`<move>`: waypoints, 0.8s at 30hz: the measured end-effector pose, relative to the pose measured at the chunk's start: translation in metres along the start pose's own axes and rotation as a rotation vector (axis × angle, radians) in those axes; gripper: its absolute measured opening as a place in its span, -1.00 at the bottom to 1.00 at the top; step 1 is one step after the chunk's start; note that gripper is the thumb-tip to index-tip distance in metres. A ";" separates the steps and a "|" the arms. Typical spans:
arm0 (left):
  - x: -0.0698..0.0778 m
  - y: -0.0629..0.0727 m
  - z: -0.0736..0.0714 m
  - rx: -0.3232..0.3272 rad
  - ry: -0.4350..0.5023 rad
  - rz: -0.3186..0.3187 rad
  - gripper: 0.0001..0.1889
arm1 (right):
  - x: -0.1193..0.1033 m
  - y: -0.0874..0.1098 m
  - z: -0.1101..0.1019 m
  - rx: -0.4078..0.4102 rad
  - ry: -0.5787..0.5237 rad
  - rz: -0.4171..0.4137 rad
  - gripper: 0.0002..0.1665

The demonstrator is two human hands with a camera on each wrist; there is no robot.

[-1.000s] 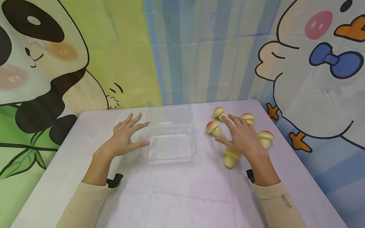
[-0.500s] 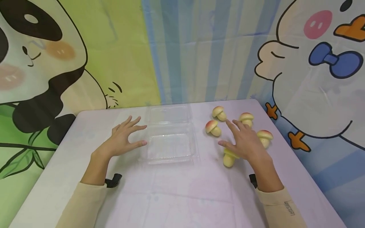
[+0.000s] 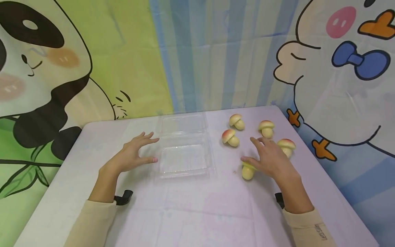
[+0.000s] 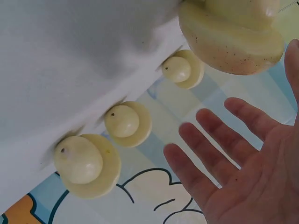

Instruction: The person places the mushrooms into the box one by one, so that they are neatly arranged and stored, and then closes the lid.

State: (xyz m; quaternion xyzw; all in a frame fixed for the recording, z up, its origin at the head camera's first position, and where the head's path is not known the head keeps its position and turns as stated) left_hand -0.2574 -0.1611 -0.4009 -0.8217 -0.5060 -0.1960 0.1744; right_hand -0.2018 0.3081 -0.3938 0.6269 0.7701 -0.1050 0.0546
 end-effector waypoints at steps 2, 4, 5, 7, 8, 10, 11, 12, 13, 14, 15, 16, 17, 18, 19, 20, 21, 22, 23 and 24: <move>-0.001 0.001 0.001 -0.008 0.006 -0.007 -0.16 | 0.001 0.002 0.000 -0.024 0.003 0.012 0.17; -0.002 0.002 0.003 -0.017 0.012 -0.011 -0.17 | 0.002 0.004 0.000 -0.038 -0.001 0.025 0.18; -0.002 0.002 0.003 -0.021 0.016 -0.011 -0.16 | 0.003 0.005 0.000 -0.038 -0.003 0.029 0.17; -0.004 0.002 0.004 -0.025 0.021 -0.012 -0.15 | 0.004 0.007 -0.001 -0.043 -0.006 0.039 0.17; -0.005 0.002 0.005 -0.027 0.026 -0.014 -0.15 | 0.005 0.008 -0.001 -0.045 -0.011 0.040 0.17; -0.006 0.002 0.005 -0.028 0.033 -0.018 -0.15 | 0.005 0.009 -0.001 -0.046 -0.019 0.035 0.15; -0.007 0.003 0.005 -0.029 0.034 -0.020 -0.15 | 0.005 0.009 -0.001 -0.051 -0.021 0.036 0.14; -0.008 0.003 0.005 -0.031 0.036 -0.020 -0.17 | 0.005 0.010 0.000 -0.053 -0.023 0.035 0.14; -0.008 0.003 0.005 -0.033 0.041 -0.020 -0.18 | 0.005 0.010 0.000 -0.054 -0.026 0.033 0.13; -0.008 0.003 0.005 -0.036 0.044 -0.017 -0.21 | 0.004 0.011 0.000 -0.058 -0.029 0.032 0.12; -0.008 0.002 0.006 -0.041 0.047 -0.014 -0.23 | 0.004 0.012 0.001 -0.061 -0.029 0.032 0.11; -0.008 0.002 0.006 -0.047 0.051 -0.011 -0.26 | 0.004 0.012 0.002 -0.064 -0.030 0.031 0.10; -0.008 0.002 0.006 -0.053 0.055 -0.007 -0.28 | 0.004 0.013 0.003 -0.068 -0.031 0.033 0.09; -0.008 0.001 0.007 -0.057 0.058 -0.004 -0.30 | 0.004 0.013 0.003 -0.072 -0.033 0.032 0.08; -0.007 0.001 0.007 -0.061 0.060 -0.003 -0.32 | 0.003 0.014 0.004 -0.075 -0.034 0.032 0.07; -0.007 0.001 0.007 -0.064 0.060 0.000 -0.33 | 0.003 0.014 0.005 -0.079 -0.034 0.031 0.06; -0.007 0.001 0.008 -0.066 0.063 -0.001 -0.34 | 0.003 0.015 0.006 -0.082 -0.032 0.032 0.05; -0.007 0.001 0.008 -0.067 0.066 0.000 -0.35 | 0.003 0.015 0.007 -0.084 -0.032 0.032 0.05; -0.008 0.001 0.008 -0.067 0.068 0.000 -0.36 | 0.003 0.015 0.008 -0.085 -0.034 0.035 0.04; -0.008 0.001 0.009 -0.067 0.071 0.000 -0.36 | 0.003 0.015 0.008 -0.088 -0.035 0.034 0.04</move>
Point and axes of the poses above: each hand's wrist, its own y-axis away from the middle knuckle, its own z-axis out of the palm, x = y × z, the point moved 4 cm from there along -y, towards the middle knuckle, and after that the axes turned 4 degrees about x, right-handed, at the moved point
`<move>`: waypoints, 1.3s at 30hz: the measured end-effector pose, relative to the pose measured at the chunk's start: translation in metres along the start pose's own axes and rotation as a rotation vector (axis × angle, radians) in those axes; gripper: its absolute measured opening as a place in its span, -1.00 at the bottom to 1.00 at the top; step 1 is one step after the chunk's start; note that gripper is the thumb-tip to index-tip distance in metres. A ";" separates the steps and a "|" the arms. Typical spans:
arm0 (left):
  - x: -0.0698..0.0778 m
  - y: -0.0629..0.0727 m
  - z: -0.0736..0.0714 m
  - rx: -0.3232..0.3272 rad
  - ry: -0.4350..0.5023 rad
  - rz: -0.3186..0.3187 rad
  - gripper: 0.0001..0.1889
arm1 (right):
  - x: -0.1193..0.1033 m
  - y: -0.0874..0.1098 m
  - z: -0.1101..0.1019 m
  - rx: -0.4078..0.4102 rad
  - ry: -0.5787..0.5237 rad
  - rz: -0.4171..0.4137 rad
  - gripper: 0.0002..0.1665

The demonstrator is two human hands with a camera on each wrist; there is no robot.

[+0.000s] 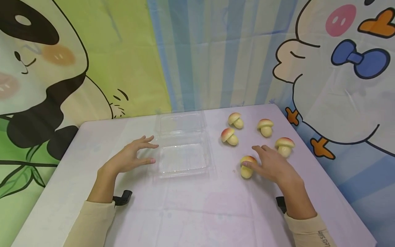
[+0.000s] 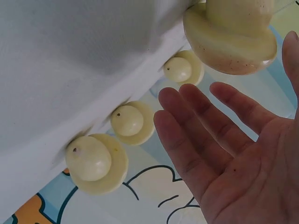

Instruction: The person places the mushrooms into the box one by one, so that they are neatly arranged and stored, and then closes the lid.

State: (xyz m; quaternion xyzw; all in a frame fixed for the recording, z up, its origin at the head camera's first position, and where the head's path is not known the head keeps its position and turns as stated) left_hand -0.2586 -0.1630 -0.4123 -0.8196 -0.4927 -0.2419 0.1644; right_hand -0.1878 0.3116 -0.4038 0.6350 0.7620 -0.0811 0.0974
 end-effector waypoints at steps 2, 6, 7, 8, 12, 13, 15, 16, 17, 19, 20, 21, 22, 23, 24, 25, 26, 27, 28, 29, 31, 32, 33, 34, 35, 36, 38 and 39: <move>0.000 0.000 0.000 0.000 0.008 0.000 -0.37 | -0.001 0.000 0.001 -0.002 -0.003 0.001 0.03; -0.001 0.000 0.000 0.001 0.013 -0.003 -0.39 | -0.001 0.000 0.003 -0.006 -0.015 -0.011 0.00; -0.001 0.000 0.000 0.002 0.012 -0.004 -0.39 | -0.002 0.000 0.004 -0.004 -0.021 -0.016 -0.02; -0.002 0.000 0.000 0.002 0.012 -0.006 -0.40 | -0.002 0.001 0.004 0.000 -0.028 -0.028 -0.06; -0.003 -0.001 0.001 0.001 0.020 -0.018 -0.43 | -0.002 0.001 0.006 0.019 -0.064 -0.081 -0.21; -0.003 -0.001 0.001 0.001 0.021 -0.021 -0.43 | -0.002 0.000 0.007 0.022 -0.073 -0.092 -0.24; -0.004 -0.001 0.001 0.001 0.024 -0.025 -0.44 | -0.002 0.000 0.008 0.022 -0.085 -0.104 -0.29; -0.004 -0.001 0.001 0.001 0.026 -0.026 -0.44 | -0.003 0.000 0.009 0.019 -0.091 -0.107 -0.31; -0.005 -0.001 0.002 0.000 0.025 -0.025 -0.44 | -0.003 0.000 0.009 0.018 -0.095 -0.110 -0.32; -0.005 -0.002 0.002 0.002 0.023 -0.021 -0.44 | -0.004 0.000 0.010 0.011 -0.106 -0.110 -0.34; -0.005 -0.002 0.001 0.004 0.022 -0.018 -0.44 | -0.005 0.000 0.010 0.010 -0.110 -0.111 -0.35; -0.005 -0.003 0.001 0.005 0.022 -0.014 -0.44 | -0.005 -0.001 0.010 0.009 -0.115 -0.115 -0.36; -0.005 -0.003 0.001 0.005 0.023 -0.012 -0.44 | -0.005 -0.001 0.011 0.007 -0.120 -0.120 -0.36; -0.005 -0.003 0.001 0.004 0.025 -0.011 -0.45 | -0.006 -0.001 0.011 0.008 -0.126 -0.126 -0.36; -0.005 -0.003 0.001 0.004 0.030 -0.011 -0.45 | -0.006 -0.001 0.011 0.008 -0.133 -0.134 -0.37; -0.005 -0.003 0.002 0.002 0.035 -0.013 -0.45 | -0.006 -0.002 0.012 0.009 -0.137 -0.141 -0.37; -0.005 -0.003 0.002 0.001 0.042 -0.014 -0.46 | -0.006 -0.002 0.012 0.011 -0.142 -0.150 -0.38; -0.006 -0.002 0.002 0.000 0.051 -0.016 -0.47 | -0.006 -0.002 0.012 0.012 -0.149 -0.158 -0.39; -0.005 -0.002 0.003 -0.001 0.059 -0.019 -0.47 | -0.006 -0.002 0.012 0.014 -0.158 -0.168 -0.40; -0.006 -0.001 0.003 0.000 0.066 -0.018 -0.47 | -0.005 -0.002 0.012 0.018 -0.167 -0.179 -0.41; -0.005 -0.001 0.003 0.004 0.081 -0.014 -0.49 | -0.005 -0.002 0.012 0.024 -0.182 -0.188 -0.41; -0.005 -0.001 0.004 0.006 0.087 -0.009 -0.50 | -0.005 -0.002 0.012 0.027 -0.191 -0.193 -0.42; -0.004 0.000 0.004 0.008 0.091 -0.005 -0.50 | -0.005 -0.002 0.011 0.030 -0.202 -0.195 -0.41; -0.004 0.000 0.004 0.009 0.096 0.001 -0.51 | -0.005 -0.002 0.011 0.031 -0.213 -0.197 -0.41; -0.003 0.000 0.005 0.009 0.100 0.004 -0.52 | -0.005 -0.002 0.011 0.032 -0.222 -0.195 -0.41; -0.003 0.000 0.005 0.010 0.103 0.007 -0.53 | -0.005 -0.003 0.011 0.033 -0.227 -0.193 -0.40; -0.003 0.001 0.005 0.011 0.104 0.013 -0.54 | -0.005 -0.003 0.010 0.031 -0.243 -0.193 -0.39; -0.003 0.001 0.005 0.013 0.108 0.011 -0.54 | -0.005 -0.004 0.010 0.029 -0.249 -0.189 -0.38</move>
Point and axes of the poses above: each hand's wrist, its own y-axis away from the middle knuckle, its own z-axis out of the palm, x = y × z, the point moved 4 cm from there along -y, towards the middle knuckle, and after that the axes turned 4 degrees about x, right-handed, at the moved point
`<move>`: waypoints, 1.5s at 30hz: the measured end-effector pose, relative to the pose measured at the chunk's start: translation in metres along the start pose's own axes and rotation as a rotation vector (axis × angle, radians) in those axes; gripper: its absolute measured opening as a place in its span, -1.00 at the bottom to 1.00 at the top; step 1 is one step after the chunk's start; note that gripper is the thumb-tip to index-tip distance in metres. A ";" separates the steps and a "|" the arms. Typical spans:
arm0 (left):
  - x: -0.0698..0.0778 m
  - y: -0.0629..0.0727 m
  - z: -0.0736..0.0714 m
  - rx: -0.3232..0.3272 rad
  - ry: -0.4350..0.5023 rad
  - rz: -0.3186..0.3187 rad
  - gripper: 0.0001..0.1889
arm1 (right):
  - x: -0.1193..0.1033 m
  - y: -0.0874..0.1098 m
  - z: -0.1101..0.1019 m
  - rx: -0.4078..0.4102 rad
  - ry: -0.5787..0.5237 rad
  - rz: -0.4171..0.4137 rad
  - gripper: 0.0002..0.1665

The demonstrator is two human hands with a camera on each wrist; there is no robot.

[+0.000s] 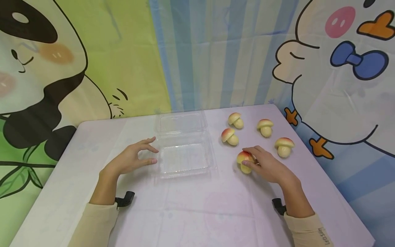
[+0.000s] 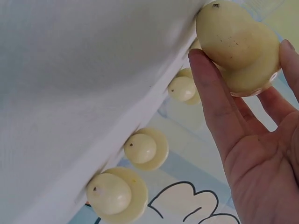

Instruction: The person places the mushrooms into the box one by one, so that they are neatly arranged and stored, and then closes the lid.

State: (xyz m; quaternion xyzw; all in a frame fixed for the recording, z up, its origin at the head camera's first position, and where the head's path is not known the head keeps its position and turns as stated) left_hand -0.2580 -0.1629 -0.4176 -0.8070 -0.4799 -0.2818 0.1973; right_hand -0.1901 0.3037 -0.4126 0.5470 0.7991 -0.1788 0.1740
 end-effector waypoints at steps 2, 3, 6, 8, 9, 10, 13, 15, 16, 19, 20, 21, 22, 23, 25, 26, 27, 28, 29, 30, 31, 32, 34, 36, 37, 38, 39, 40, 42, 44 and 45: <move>0.000 0.001 -0.001 0.004 0.010 -0.001 -0.54 | 0.000 -0.001 0.000 -0.003 -0.011 0.003 -0.37; 0.000 0.001 -0.001 0.006 0.014 0.002 -0.54 | 0.000 -0.002 0.000 -0.002 -0.018 0.001 -0.37; -0.001 0.001 -0.001 0.012 0.032 0.002 -0.54 | 0.000 -0.004 -0.001 0.000 -0.034 -0.002 -0.37; -0.002 0.001 -0.001 0.014 0.038 0.002 -0.54 | -0.002 -0.005 -0.001 0.009 -0.040 -0.009 -0.37; -0.002 0.001 -0.001 0.015 0.036 0.002 -0.53 | -0.002 -0.005 -0.001 0.014 -0.042 -0.009 -0.37; -0.002 0.001 -0.001 0.016 0.036 -0.001 -0.53 | -0.003 -0.006 -0.002 0.019 -0.044 -0.005 -0.36; -0.003 0.001 -0.001 0.020 0.032 -0.010 -0.50 | -0.006 -0.009 -0.003 0.036 -0.063 0.012 -0.33; -0.003 0.001 0.000 0.025 0.027 -0.012 -0.49 | -0.007 -0.011 -0.005 0.042 -0.078 0.028 -0.30; -0.003 0.001 -0.001 0.028 0.027 -0.013 -0.49 | -0.009 -0.013 -0.006 0.043 -0.088 0.034 -0.30; -0.003 0.001 -0.001 0.039 0.019 -0.009 -0.50 | -0.012 -0.017 -0.007 0.045 -0.101 0.032 -0.30; -0.003 0.001 -0.001 0.043 0.017 -0.009 -0.51 | -0.013 -0.018 -0.007 0.050 -0.101 0.025 -0.31; -0.003 0.001 -0.001 0.046 0.015 -0.006 -0.52 | -0.014 -0.019 -0.007 0.056 -0.101 0.016 -0.31; -0.003 0.001 -0.001 0.049 0.012 -0.003 -0.52 | -0.015 -0.020 -0.007 0.063 -0.103 0.006 -0.32; -0.003 0.000 -0.001 0.051 0.012 -0.002 -0.52 | -0.016 -0.021 -0.007 0.073 -0.107 -0.007 -0.33; -0.002 0.000 -0.002 0.056 0.008 0.004 -0.53 | -0.017 -0.023 -0.007 0.091 -0.122 -0.037 -0.34; -0.002 -0.001 -0.002 0.057 0.010 0.005 -0.54 | -0.018 -0.024 -0.006 0.097 -0.132 -0.048 -0.35; -0.001 -0.001 -0.002 0.058 0.011 0.007 -0.55 | -0.018 -0.025 -0.006 0.102 -0.146 -0.063 -0.36; -0.001 -0.001 -0.002 0.060 0.012 0.006 -0.55 | -0.019 -0.027 -0.006 0.105 -0.158 -0.076 -0.36; -0.001 -0.002 -0.002 0.061 0.013 0.005 -0.56 | -0.019 -0.028 -0.006 0.108 -0.164 -0.088 -0.37; -0.002 -0.002 -0.002 0.063 0.011 0.004 -0.57 | -0.020 -0.030 -0.005 0.109 -0.170 -0.099 -0.37; -0.002 -0.002 -0.002 0.066 0.010 0.003 -0.58 | -0.021 -0.032 -0.005 0.112 -0.170 -0.109 -0.37; -0.002 -0.001 -0.002 0.069 0.008 0.003 -0.59 | -0.022 -0.034 -0.005 0.115 -0.169 -0.117 -0.38; -0.003 -0.001 -0.003 0.075 0.006 0.004 -0.60 | -0.023 -0.039 -0.005 0.125 -0.162 -0.135 -0.38; -0.004 -0.001 -0.002 0.079 0.002 0.006 -0.61 | -0.025 -0.044 -0.005 0.138 -0.156 -0.151 -0.39; -0.004 -0.001 -0.002 0.079 0.004 0.008 -0.61 | -0.026 -0.046 -0.006 0.144 -0.154 -0.159 -0.39; -0.004 -0.001 -0.002 0.078 0.006 0.009 -0.62 | -0.027 -0.048 -0.006 0.147 -0.159 -0.163 -0.39; -0.004 0.000 -0.002 0.077 0.008 0.009 -0.62 | -0.028 -0.049 -0.006 0.150 -0.164 -0.168 -0.39; -0.005 0.000 -0.002 0.077 0.009 0.008 -0.62 | -0.030 -0.051 -0.006 0.154 -0.169 -0.174 -0.39; -0.004 0.000 -0.001 0.077 0.011 0.010 -0.63 | -0.032 -0.053 -0.006 0.165 -0.187 -0.183 -0.38; -0.004 -0.001 -0.001 0.079 0.009 0.013 -0.63 | -0.035 -0.055 -0.006 0.182 -0.219 -0.199 -0.36; -0.004 -0.001 -0.002 0.079 0.009 0.016 -0.63 | -0.037 -0.056 -0.006 0.196 -0.233 -0.209 -0.35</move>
Point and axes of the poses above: each hand's wrist, its own y-axis away from the middle knuckle, its own z-axis out of the palm, x = y × z, the point moved 4 cm from there along -y, towards the middle knuckle, and after that the axes turned 4 degrees about x, right-handed, at the moved point
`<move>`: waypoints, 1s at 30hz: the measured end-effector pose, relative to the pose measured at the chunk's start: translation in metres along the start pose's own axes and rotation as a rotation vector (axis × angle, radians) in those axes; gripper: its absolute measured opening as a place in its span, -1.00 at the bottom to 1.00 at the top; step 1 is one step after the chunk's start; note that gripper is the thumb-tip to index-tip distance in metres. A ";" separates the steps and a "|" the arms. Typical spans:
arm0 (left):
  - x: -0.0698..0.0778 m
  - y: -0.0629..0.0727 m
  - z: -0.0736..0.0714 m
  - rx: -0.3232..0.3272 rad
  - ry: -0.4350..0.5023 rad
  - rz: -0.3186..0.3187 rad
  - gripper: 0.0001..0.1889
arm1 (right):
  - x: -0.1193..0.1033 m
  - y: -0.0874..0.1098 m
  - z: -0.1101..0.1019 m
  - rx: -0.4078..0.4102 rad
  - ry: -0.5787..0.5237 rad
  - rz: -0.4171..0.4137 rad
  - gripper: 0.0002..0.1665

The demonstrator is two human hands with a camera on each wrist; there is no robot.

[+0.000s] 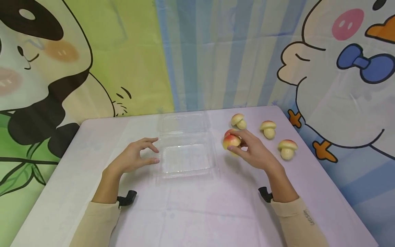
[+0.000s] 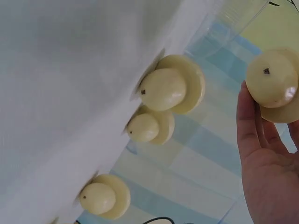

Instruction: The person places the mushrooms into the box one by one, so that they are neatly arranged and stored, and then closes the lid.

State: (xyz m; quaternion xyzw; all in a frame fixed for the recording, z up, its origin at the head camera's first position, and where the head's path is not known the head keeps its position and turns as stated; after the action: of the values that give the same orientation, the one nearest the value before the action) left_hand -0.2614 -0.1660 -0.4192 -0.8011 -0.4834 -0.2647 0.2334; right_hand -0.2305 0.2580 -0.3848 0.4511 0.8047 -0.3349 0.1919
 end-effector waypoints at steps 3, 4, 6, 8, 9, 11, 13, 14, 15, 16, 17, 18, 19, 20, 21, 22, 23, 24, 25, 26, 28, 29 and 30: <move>0.000 -0.001 0.000 -0.005 -0.007 0.004 -0.62 | -0.003 -0.003 0.003 0.041 -0.038 -0.032 -0.32; 0.000 -0.002 0.000 -0.006 -0.010 0.003 -0.62 | -0.004 -0.004 0.004 0.054 -0.046 -0.038 -0.32; 0.000 -0.002 -0.001 -0.008 -0.012 0.000 -0.61 | -0.005 -0.007 0.007 0.074 -0.056 -0.041 -0.33; 0.000 -0.001 -0.002 -0.006 -0.014 -0.005 -0.61 | -0.006 -0.011 0.009 0.086 -0.065 -0.038 -0.34; 0.000 -0.001 -0.002 -0.004 -0.014 -0.006 -0.61 | -0.006 -0.012 0.011 0.092 -0.068 -0.036 -0.34; -0.001 -0.001 -0.002 -0.003 -0.012 -0.005 -0.62 | -0.007 -0.015 0.014 0.102 -0.070 -0.034 -0.33; -0.001 0.000 -0.002 -0.003 -0.004 -0.004 -0.62 | -0.009 -0.018 0.017 0.108 -0.079 -0.038 -0.33; -0.001 0.000 -0.001 -0.004 0.001 -0.004 -0.62 | -0.012 -0.019 0.018 0.111 -0.086 -0.041 -0.33; -0.001 0.000 -0.001 -0.004 0.004 -0.005 -0.62 | -0.017 -0.021 0.018 0.110 -0.095 -0.046 -0.35; -0.001 0.000 -0.001 -0.005 0.008 -0.005 -0.62 | -0.022 -0.022 0.018 0.109 -0.107 -0.048 -0.36; -0.001 0.001 -0.001 -0.004 0.011 -0.005 -0.62 | -0.028 -0.023 0.018 0.106 -0.120 -0.051 -0.37; 0.000 0.001 -0.001 -0.003 0.013 -0.007 -0.62 | -0.033 -0.024 0.018 0.103 -0.132 -0.049 -0.39; 0.000 0.001 -0.001 -0.003 0.012 -0.007 -0.62 | -0.038 -0.025 0.018 0.100 -0.139 -0.051 -0.40; 0.000 0.001 -0.001 -0.003 0.008 -0.006 -0.62 | -0.038 -0.025 0.019 0.101 -0.145 -0.052 -0.40; 0.000 0.001 -0.001 -0.003 0.005 -0.005 -0.62 | -0.036 -0.026 0.020 0.102 -0.150 -0.054 -0.40; 0.000 0.001 -0.001 -0.002 0.003 -0.003 -0.62 | -0.035 -0.027 0.021 0.108 -0.155 -0.056 -0.40; 0.000 0.001 -0.002 -0.002 0.001 -0.001 -0.62 | -0.031 -0.028 0.023 0.113 -0.163 -0.058 -0.39; 0.000 0.001 -0.002 -0.002 -0.001 0.001 -0.62 | -0.027 -0.029 0.025 0.117 -0.174 -0.058 -0.39; 0.000 0.001 -0.002 -0.003 -0.003 0.002 -0.62 | -0.023 -0.030 0.027 0.120 -0.184 -0.062 -0.39; 0.000 0.001 -0.002 -0.004 -0.003 0.003 -0.61 | -0.018 -0.031 0.029 0.122 -0.194 -0.059 -0.39; 0.000 0.001 -0.002 -0.006 0.002 0.005 -0.61 | -0.019 -0.033 0.032 0.119 -0.218 -0.049 -0.40; -0.001 0.001 -0.001 -0.007 0.002 0.006 -0.61 | -0.016 -0.035 0.034 0.116 -0.223 -0.043 -0.39; -0.001 0.001 -0.001 -0.009 0.003 0.006 -0.60 | -0.017 -0.036 0.035 0.114 -0.224 -0.038 -0.39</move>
State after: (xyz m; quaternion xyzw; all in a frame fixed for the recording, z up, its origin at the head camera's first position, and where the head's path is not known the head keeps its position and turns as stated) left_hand -0.2614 -0.1676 -0.4191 -0.8033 -0.4793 -0.2674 0.2314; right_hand -0.2521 0.2100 -0.3857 0.4055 0.7663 -0.4321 0.2482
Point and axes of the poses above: each hand's wrist, its own y-axis away from the middle knuckle, its own z-axis out of the palm, x = y × z, the point moved 4 cm from there along -y, towards the middle knuckle, and after that the axes turned 4 degrees about x, right-handed, at the moved point
